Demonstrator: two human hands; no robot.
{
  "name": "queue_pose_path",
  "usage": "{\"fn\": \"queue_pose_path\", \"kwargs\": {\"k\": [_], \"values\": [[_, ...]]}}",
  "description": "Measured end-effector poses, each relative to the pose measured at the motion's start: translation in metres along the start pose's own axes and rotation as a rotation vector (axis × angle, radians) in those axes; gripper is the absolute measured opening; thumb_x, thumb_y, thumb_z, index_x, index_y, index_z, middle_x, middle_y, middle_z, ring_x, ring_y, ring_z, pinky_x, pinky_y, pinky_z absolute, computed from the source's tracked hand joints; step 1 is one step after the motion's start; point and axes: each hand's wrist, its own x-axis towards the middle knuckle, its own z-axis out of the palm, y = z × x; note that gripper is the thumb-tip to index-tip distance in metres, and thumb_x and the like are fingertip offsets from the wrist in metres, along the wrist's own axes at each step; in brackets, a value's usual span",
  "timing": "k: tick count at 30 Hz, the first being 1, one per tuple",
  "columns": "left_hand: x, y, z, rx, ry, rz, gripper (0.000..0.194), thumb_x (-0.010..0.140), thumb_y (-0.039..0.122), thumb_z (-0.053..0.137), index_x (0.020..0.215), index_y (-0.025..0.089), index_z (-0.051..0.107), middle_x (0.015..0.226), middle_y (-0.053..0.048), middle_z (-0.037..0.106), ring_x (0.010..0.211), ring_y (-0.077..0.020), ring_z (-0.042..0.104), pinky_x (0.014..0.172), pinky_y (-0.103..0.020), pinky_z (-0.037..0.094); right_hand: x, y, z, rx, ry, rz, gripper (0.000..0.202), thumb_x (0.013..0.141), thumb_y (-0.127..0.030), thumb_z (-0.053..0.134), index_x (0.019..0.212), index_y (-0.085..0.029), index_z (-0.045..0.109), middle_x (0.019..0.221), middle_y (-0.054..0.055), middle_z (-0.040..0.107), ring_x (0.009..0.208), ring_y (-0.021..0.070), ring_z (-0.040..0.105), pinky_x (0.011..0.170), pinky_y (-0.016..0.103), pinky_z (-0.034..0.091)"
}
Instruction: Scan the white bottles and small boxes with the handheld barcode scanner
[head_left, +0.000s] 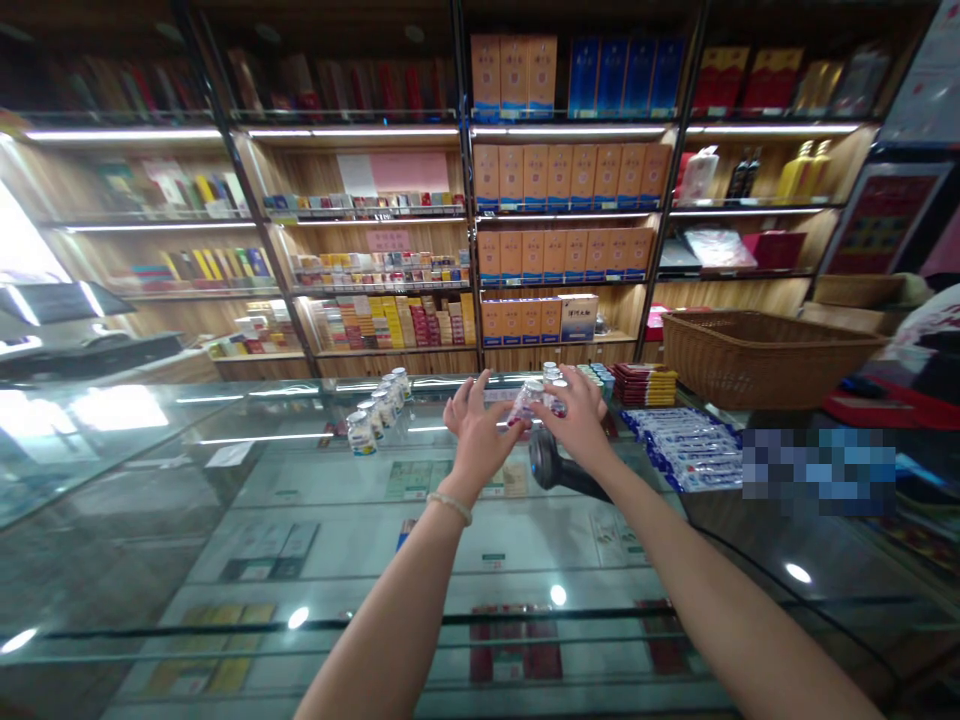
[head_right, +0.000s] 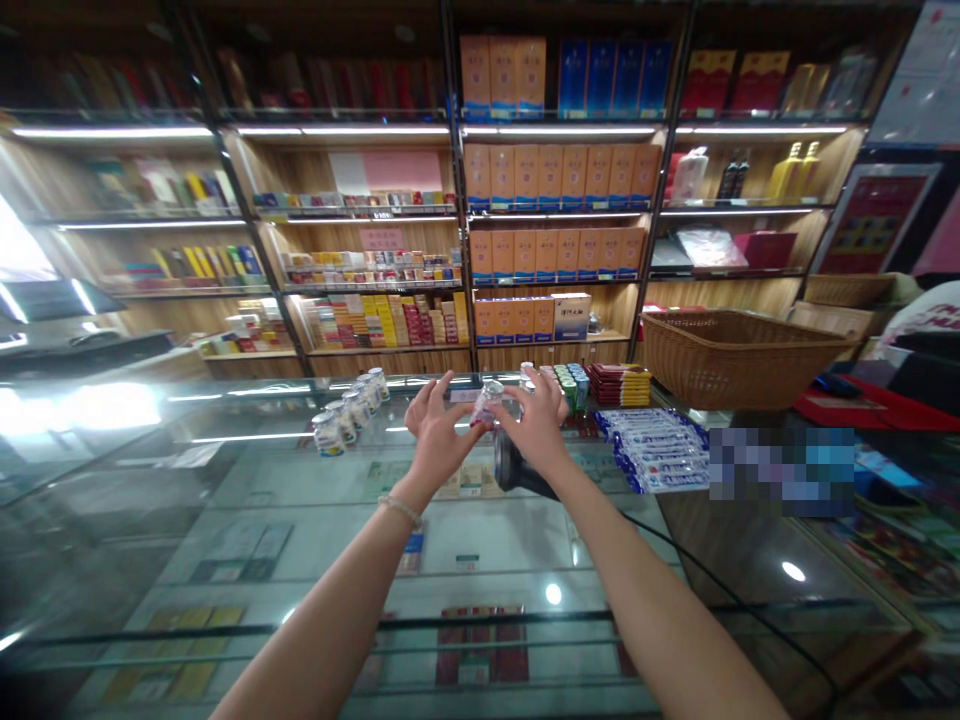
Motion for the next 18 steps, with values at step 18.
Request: {"fn": "queue_pose_path", "kwargs": {"k": [18], "values": [[0.015, -0.043, -0.028, 0.139, -0.07, -0.006, 0.016, 0.082, 0.043, 0.079, 0.09, 0.029, 0.082, 0.16, -0.008, 0.049, 0.151, -0.0411, 0.031, 0.121, -0.074, 0.018, 0.018, -0.042, 0.04, -0.016, -0.099, -0.006, 0.037, 0.096, -0.055, 0.06, 0.095, -0.026, 0.082, 0.153, 0.01, 0.055, 0.146, 0.0358, 0.034, 0.117, 0.063, 0.021]]}}
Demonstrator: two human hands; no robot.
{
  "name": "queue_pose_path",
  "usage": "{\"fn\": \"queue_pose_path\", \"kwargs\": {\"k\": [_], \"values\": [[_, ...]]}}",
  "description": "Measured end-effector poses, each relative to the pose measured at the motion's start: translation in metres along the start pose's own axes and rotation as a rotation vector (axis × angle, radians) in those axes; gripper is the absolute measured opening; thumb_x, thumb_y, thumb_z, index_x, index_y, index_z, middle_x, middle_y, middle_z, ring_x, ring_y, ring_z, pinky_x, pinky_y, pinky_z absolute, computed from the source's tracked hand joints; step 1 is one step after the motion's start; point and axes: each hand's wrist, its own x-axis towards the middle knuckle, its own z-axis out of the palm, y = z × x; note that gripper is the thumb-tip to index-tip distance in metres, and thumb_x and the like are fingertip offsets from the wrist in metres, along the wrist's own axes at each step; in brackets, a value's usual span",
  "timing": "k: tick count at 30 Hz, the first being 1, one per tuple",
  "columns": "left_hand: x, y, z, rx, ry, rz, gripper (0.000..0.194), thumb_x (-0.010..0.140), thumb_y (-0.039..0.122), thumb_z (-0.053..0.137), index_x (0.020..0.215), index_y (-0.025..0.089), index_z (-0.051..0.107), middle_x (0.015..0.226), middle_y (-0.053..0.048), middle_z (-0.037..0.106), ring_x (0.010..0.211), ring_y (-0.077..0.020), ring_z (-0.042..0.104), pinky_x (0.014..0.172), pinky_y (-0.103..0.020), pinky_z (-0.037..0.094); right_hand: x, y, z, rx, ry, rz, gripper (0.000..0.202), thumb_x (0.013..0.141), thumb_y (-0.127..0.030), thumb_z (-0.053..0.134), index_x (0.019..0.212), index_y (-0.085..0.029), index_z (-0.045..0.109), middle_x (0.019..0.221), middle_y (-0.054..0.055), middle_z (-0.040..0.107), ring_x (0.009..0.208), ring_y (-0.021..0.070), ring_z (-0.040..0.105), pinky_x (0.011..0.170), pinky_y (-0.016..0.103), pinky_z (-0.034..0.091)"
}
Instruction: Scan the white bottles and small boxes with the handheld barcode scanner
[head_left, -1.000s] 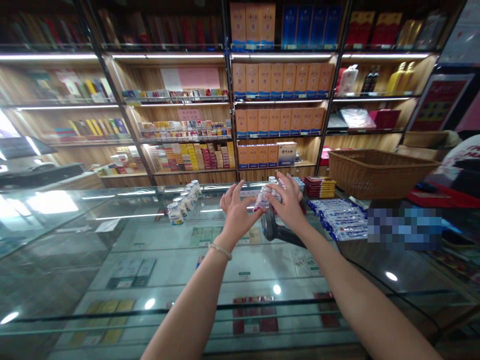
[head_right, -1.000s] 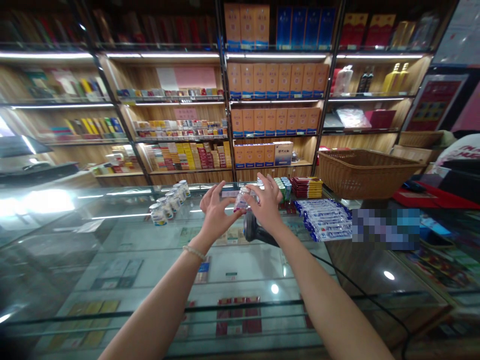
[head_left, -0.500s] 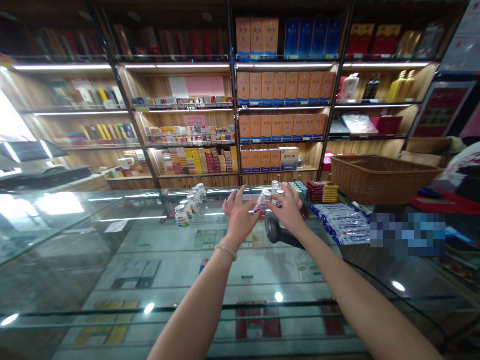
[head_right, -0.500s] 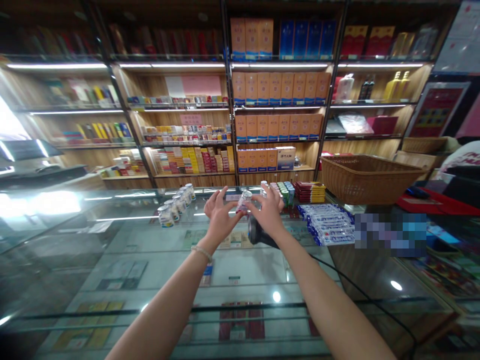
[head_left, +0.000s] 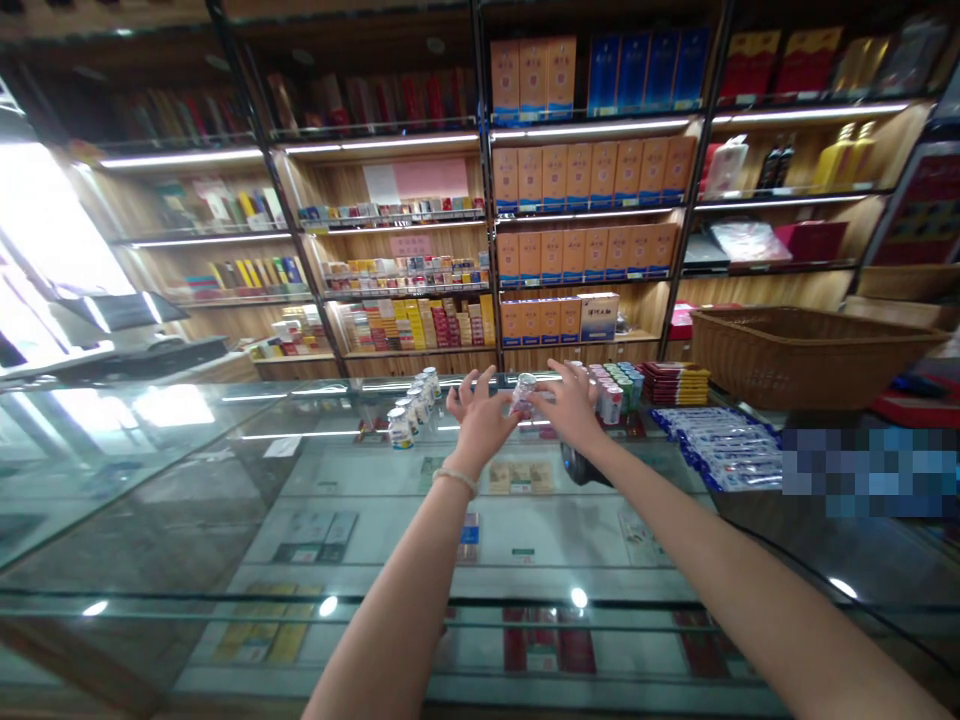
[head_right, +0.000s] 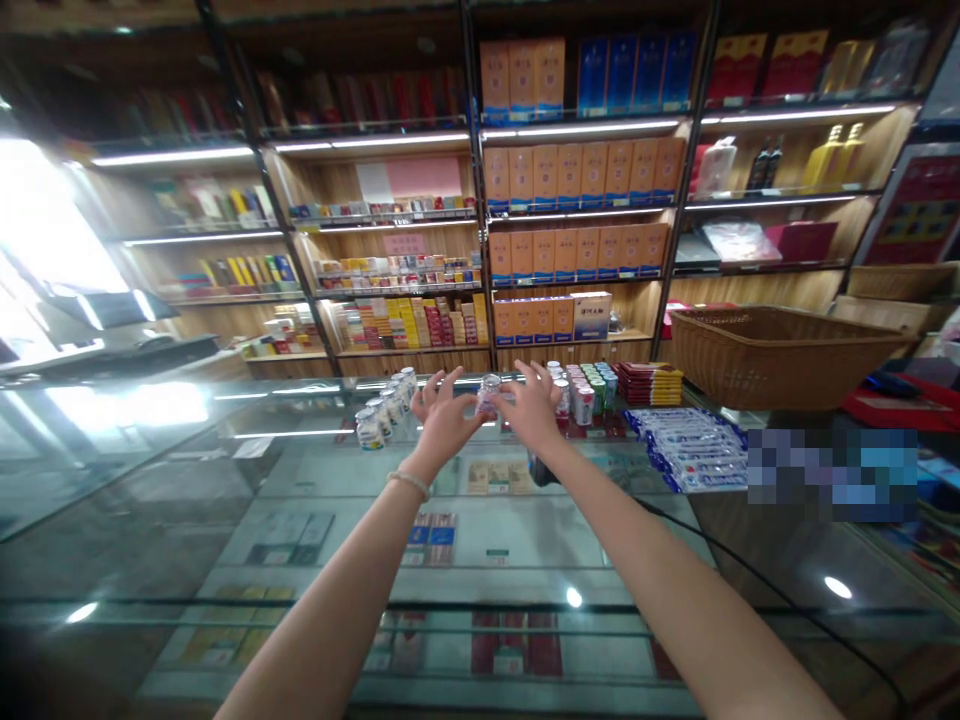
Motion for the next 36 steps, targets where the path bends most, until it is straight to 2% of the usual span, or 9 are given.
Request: {"fn": "queue_pose_path", "kwargs": {"k": [8, 15, 23, 36], "values": [[-0.021, -0.058, -0.021, 0.11, -0.021, 0.007, 0.012, 0.079, 0.04, 0.083, 0.08, 0.028, 0.081, 0.156, -0.008, 0.053, 0.15, -0.0405, 0.034, 0.123, -0.073, 0.013, -0.012, -0.036, 0.055, 0.025, -0.079, -0.029, 0.031, 0.095, -0.051, 0.063, 0.094, -0.025, 0.081, 0.153, 0.01, 0.055, 0.146, 0.0347, 0.035, 0.116, 0.061, 0.024], [-0.032, -0.089, -0.024, 0.201, -0.088, 0.08, 0.008, 0.075, 0.036, 0.084, 0.077, 0.029, 0.08, 0.154, -0.005, 0.056, 0.15, -0.038, 0.036, 0.123, -0.069, 0.011, -0.023, -0.047, 0.083, -0.019, -0.158, -0.085, 0.036, 0.1, -0.05, 0.057, 0.097, -0.024, 0.081, 0.155, 0.012, 0.053, 0.147, 0.0351, 0.035, 0.114, 0.062, 0.025], [-0.038, -0.101, -0.016, 0.18, -0.113, 0.103, 0.006, 0.073, 0.031, 0.085, 0.073, 0.028, 0.08, 0.154, -0.006, 0.056, 0.149, -0.0404, 0.038, 0.125, -0.07, 0.009, -0.029, -0.048, 0.093, -0.064, -0.229, -0.099, 0.03, 0.1, -0.046, 0.059, 0.101, -0.024, 0.08, 0.156, 0.011, 0.052, 0.149, 0.0342, 0.033, 0.115, 0.062, 0.027], [-0.044, -0.1, -0.011, 0.229, -0.099, 0.056, 0.017, 0.075, 0.04, 0.083, 0.085, 0.027, 0.08, 0.157, -0.01, 0.053, 0.148, -0.0406, 0.038, 0.122, -0.07, 0.012, -0.036, -0.037, 0.105, -0.089, -0.186, -0.125, 0.034, 0.102, -0.046, 0.053, 0.117, -0.025, 0.075, 0.156, 0.013, 0.051, 0.147, 0.034, 0.035, 0.114, 0.059, 0.028]]}}
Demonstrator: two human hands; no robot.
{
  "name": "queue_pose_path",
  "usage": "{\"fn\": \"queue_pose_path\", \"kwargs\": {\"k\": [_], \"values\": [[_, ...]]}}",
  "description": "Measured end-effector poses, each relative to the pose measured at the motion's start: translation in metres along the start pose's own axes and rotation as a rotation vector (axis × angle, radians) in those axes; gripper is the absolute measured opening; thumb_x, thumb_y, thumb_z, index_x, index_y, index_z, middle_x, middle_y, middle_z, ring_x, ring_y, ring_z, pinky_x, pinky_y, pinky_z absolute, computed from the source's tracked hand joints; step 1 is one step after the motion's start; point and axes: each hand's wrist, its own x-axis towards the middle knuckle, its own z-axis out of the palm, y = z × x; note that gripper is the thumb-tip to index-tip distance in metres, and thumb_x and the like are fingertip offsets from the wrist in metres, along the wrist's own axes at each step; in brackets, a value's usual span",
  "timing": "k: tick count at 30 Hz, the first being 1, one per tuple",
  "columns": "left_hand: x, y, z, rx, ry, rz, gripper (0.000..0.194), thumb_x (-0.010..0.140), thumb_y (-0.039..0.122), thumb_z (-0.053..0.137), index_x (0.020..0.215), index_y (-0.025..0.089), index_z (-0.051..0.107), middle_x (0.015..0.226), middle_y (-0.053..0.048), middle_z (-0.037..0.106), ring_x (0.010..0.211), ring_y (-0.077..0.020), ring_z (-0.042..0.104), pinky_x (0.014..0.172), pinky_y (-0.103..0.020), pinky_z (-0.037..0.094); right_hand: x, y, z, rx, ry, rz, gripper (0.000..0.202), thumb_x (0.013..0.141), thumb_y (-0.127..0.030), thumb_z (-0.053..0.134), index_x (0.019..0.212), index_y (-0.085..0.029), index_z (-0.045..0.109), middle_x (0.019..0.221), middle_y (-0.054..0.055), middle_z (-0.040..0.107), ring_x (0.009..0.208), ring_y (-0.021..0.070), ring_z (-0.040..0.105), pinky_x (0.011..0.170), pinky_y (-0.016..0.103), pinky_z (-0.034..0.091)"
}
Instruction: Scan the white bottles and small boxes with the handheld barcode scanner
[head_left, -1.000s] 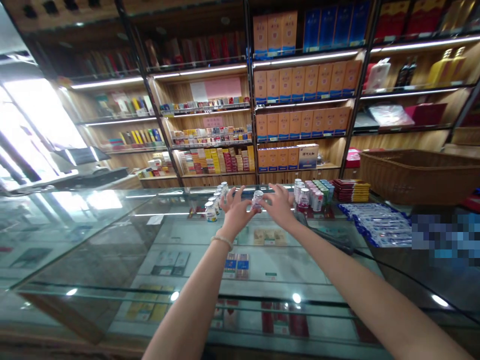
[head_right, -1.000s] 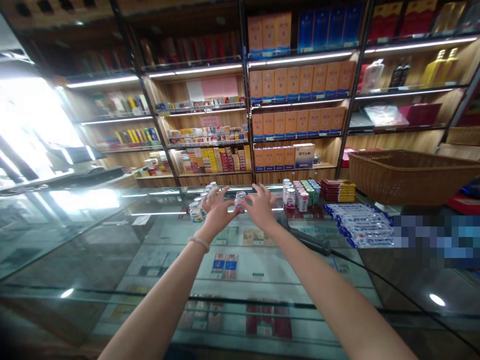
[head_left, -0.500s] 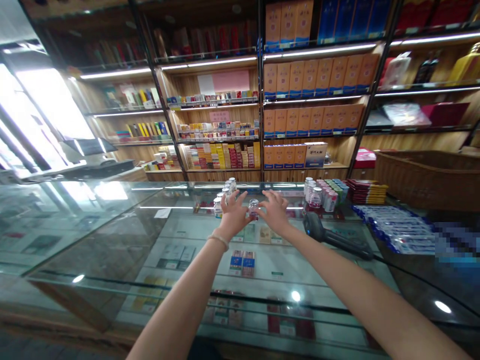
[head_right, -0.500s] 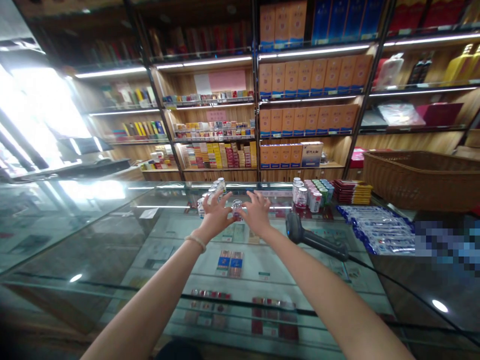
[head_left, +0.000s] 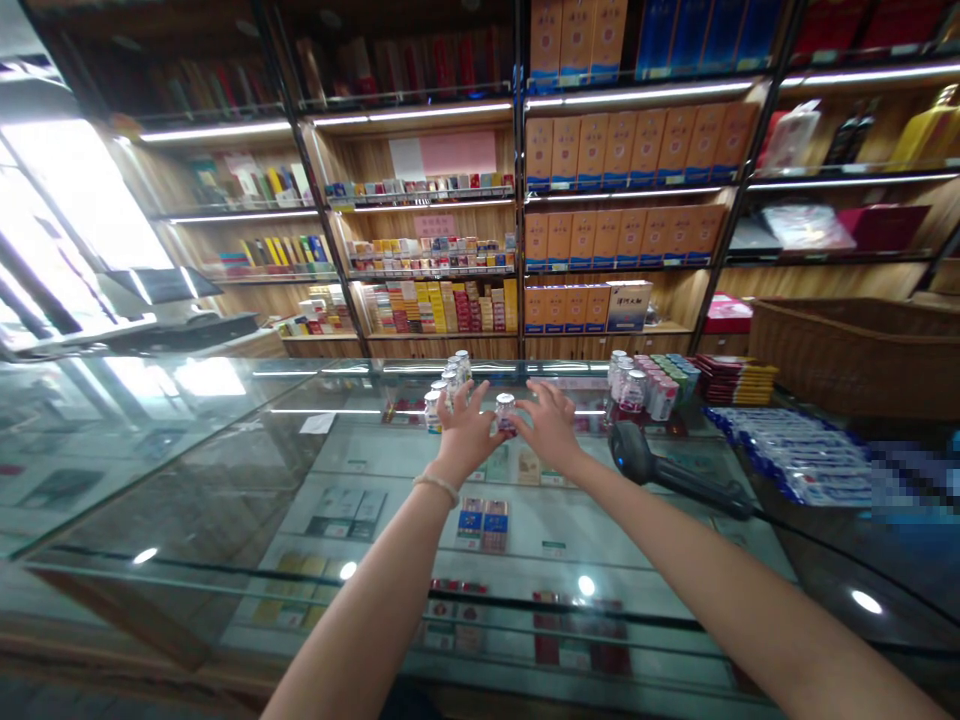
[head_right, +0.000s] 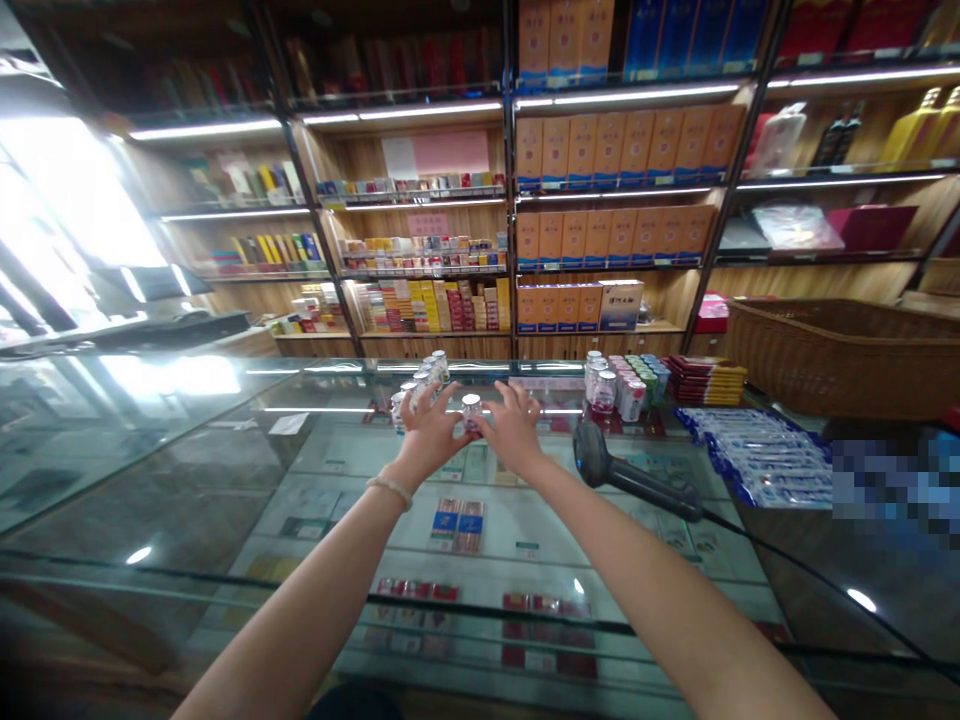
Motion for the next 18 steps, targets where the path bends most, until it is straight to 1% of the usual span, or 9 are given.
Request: {"fn": "queue_pose_path", "kwargs": {"k": [2, 4, 6, 8, 11, 14, 16, 18], "values": [[0.0, 0.0, -0.003, 0.012, -0.005, -0.01, 0.024, 0.074, 0.042, 0.084, 0.093, 0.027, 0.08, 0.158, -0.01, 0.052, 0.149, -0.0404, 0.037, 0.123, -0.07, 0.013, -0.001, 0.004, 0.0, -0.014, 0.047, -0.008, 0.036, 0.1, -0.043, 0.055, 0.127, -0.024, 0.07, 0.154, 0.014, 0.053, 0.145, 0.0329, 0.037, 0.114, 0.056, 0.029], [0.0, 0.0, -0.007, 0.029, -0.01, -0.027, 0.034, 0.075, 0.043, 0.083, 0.104, 0.027, 0.079, 0.16, -0.011, 0.049, 0.151, -0.0398, 0.036, 0.123, -0.068, 0.013, -0.004, 0.006, 0.0, -0.034, 0.108, -0.021, 0.044, 0.098, -0.039, 0.057, 0.137, -0.021, 0.062, 0.153, 0.015, 0.053, 0.144, 0.0315, 0.038, 0.115, 0.053, 0.029], [-0.002, 0.0, -0.014, 0.048, -0.002, -0.051, 0.045, 0.076, 0.044, 0.082, 0.118, 0.027, 0.075, 0.163, -0.011, 0.044, 0.152, -0.0385, 0.034, 0.124, -0.067, 0.012, -0.007, 0.007, 0.0, -0.064, 0.144, -0.052, 0.052, 0.094, -0.036, 0.059, 0.144, -0.02, 0.055, 0.155, 0.015, 0.051, 0.146, 0.0303, 0.037, 0.116, 0.051, 0.029], [-0.004, -0.001, -0.02, 0.073, 0.015, -0.072, 0.059, 0.078, 0.042, 0.08, 0.134, 0.029, 0.067, 0.167, -0.012, 0.037, 0.154, -0.037, 0.031, 0.125, -0.066, 0.01, -0.011, 0.006, 0.001, -0.103, 0.132, -0.101, 0.058, 0.091, -0.032, 0.061, 0.147, -0.023, 0.051, 0.159, 0.014, 0.044, 0.149, 0.0299, 0.032, 0.117, 0.05, 0.027], [-0.007, -0.002, -0.027, 0.117, 0.014, -0.094, 0.085, 0.078, 0.042, 0.081, 0.155, 0.031, 0.046, 0.172, -0.013, 0.026, 0.158, -0.0368, 0.022, 0.125, -0.068, 0.005, -0.016, 0.003, 0.002, -0.173, 0.074, -0.166, 0.064, 0.087, -0.03, 0.064, 0.149, -0.027, 0.048, 0.166, 0.014, 0.034, 0.154, 0.0316, 0.024, 0.119, 0.052, 0.023], [-0.009, -0.004, -0.029, 0.152, -0.033, -0.097, 0.103, 0.075, 0.042, 0.084, 0.163, 0.033, 0.03, 0.174, -0.013, 0.017, 0.16, -0.0384, 0.014, 0.123, -0.072, 0.001, -0.018, 0.001, 0.005, -0.228, 0.046, -0.188, 0.07, 0.085, -0.031, 0.066, 0.152, -0.029, 0.044, 0.168, 0.014, 0.028, 0.155, 0.0336, 0.02, 0.12, 0.054, 0.019], [-0.009, -0.004, -0.028, 0.173, -0.064, -0.083, 0.109, 0.074, 0.043, 0.085, 0.164, 0.034, 0.025, 0.174, -0.012, 0.014, 0.161, -0.0389, 0.009, 0.123, -0.073, -0.001, -0.018, 0.001, 0.007, -0.246, 0.041, -0.181, 0.072, 0.085, -0.031, 0.067, 0.152, -0.03, 0.043, 0.169, 0.014, 0.026, 0.156, 0.0337, 0.019, 0.12, 0.054, 0.018], [-0.009, -0.003, -0.027, 0.188, -0.09, -0.071, 0.111, 0.073, 0.044, 0.086, 0.164, 0.034, 0.023, 0.175, -0.012, 0.012, 0.161, -0.0395, 0.006, 0.123, -0.073, -0.003, -0.016, 0.002, 0.007, -0.256, 0.031, -0.168, 0.069, 0.085, -0.03, 0.067, 0.151, -0.03, 0.045, 0.169, 0.015, 0.026, 0.156, 0.0332, 0.018, 0.12, 0.054, 0.017]]}}
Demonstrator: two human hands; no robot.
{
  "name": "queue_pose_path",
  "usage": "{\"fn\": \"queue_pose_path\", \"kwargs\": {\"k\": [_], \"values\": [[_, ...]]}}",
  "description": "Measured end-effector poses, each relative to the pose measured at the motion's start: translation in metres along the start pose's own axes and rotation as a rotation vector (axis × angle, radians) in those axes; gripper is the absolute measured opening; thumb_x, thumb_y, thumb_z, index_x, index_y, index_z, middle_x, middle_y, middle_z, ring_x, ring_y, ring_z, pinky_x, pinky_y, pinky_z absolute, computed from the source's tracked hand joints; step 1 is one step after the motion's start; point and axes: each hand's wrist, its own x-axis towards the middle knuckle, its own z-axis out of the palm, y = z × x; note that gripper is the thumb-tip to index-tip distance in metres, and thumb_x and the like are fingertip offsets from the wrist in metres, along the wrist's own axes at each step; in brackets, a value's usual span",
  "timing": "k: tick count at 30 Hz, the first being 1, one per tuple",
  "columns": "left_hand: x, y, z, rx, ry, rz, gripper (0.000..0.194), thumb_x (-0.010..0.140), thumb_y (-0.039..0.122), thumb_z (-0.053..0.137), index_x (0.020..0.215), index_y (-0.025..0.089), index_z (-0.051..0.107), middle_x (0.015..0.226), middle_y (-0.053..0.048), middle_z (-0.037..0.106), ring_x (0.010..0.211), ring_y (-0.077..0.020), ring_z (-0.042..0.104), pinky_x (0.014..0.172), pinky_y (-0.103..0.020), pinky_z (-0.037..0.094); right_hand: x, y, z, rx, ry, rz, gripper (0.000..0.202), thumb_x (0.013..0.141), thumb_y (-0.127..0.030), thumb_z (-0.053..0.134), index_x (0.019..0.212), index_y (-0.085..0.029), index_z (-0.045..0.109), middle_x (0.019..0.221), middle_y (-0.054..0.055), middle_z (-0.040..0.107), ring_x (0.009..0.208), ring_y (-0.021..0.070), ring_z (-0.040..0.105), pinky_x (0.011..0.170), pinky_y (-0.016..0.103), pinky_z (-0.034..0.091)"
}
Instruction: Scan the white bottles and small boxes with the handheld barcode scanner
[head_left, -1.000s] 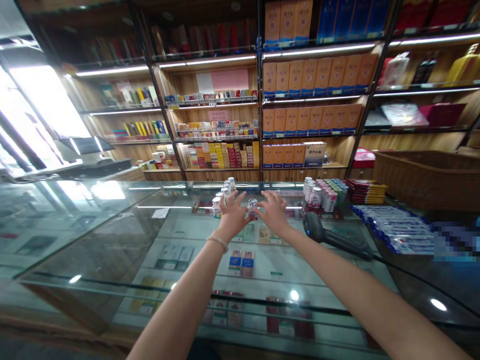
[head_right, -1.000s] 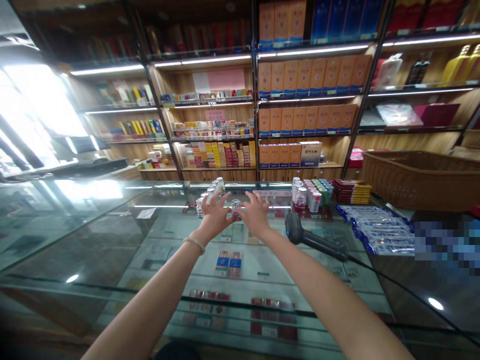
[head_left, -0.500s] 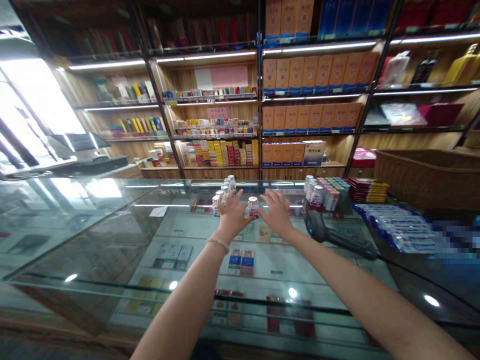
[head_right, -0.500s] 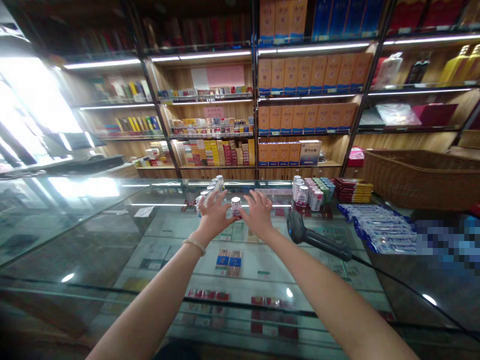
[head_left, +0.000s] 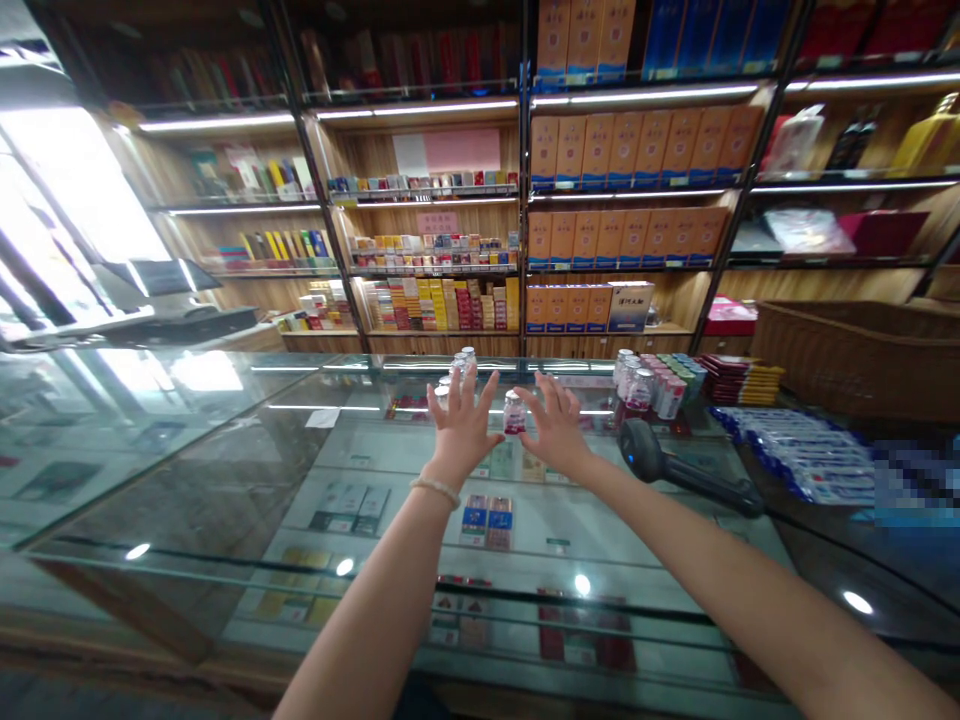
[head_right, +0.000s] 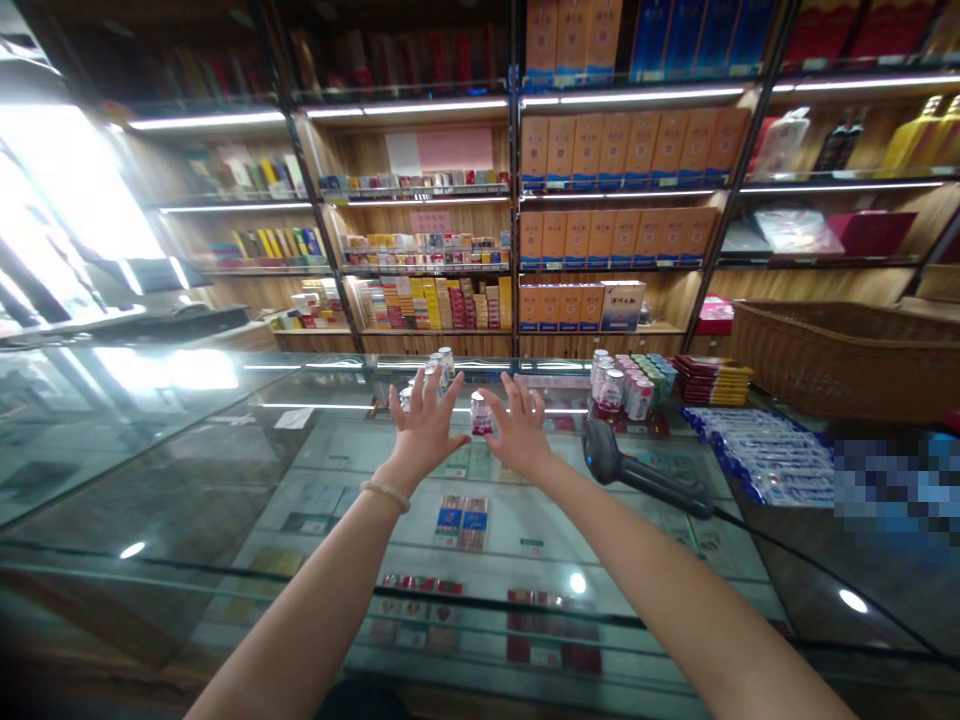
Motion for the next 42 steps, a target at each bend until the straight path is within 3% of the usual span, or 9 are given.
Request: {"fn": "queue_pose_path", "kwargs": {"k": [8, 22, 34, 42], "values": [[-0.002, 0.006, 0.004, 0.005, -0.026, -0.085, 0.114, 0.072, 0.045, 0.085, 0.165, 0.027, 0.022, 0.174, -0.016, 0.015, 0.161, -0.0405, 0.007, 0.123, -0.073, 0.002, 0.017, -0.003, 0.007, -0.001, -0.048, 0.029, 0.058, 0.086, -0.025, 0.065, 0.143, -0.03, 0.051, 0.17, 0.013, 0.026, 0.157, 0.0319, 0.019, 0.12, 0.055, 0.018], [-0.003, 0.0, 0.011, 0.03, -0.043, -0.164, 0.11, 0.072, 0.047, 0.086, 0.163, 0.023, 0.029, 0.174, -0.016, 0.017, 0.161, -0.0409, 0.009, 0.124, -0.073, 0.003, 0.063, -0.003, 0.043, 0.009, -0.085, 0.082, 0.061, 0.086, -0.02, 0.062, 0.144, -0.03, 0.05, 0.169, 0.014, 0.027, 0.155, 0.0328, 0.023, 0.12, 0.059, 0.022], [-0.004, 0.008, 0.004, 0.031, -0.15, -0.131, 0.095, 0.081, 0.047, 0.078, 0.162, 0.024, 0.034, 0.173, -0.014, 0.02, 0.161, -0.0377, 0.009, 0.125, -0.072, 0.003, 0.095, -0.004, 0.073, 0.044, -0.119, 0.169, 0.063, 0.088, -0.024, 0.061, 0.149, -0.033, 0.047, 0.169, 0.013, 0.028, 0.154, 0.0313, 0.025, 0.12, 0.057, 0.023], [-0.004, 0.003, 0.01, 0.032, -0.155, -0.145, 0.093, 0.082, 0.054, 0.076, 0.161, 0.023, 0.037, 0.172, -0.015, 0.023, 0.161, -0.0387, 0.01, 0.125, -0.072, 0.002, 0.117, 0.001, 0.095, 0.061, -0.124, 0.182, 0.064, 0.088, -0.022, 0.06, 0.15, -0.033, 0.045, 0.168, 0.014, 0.028, 0.154, 0.0318, 0.025, 0.119, 0.057, 0.022]]}}
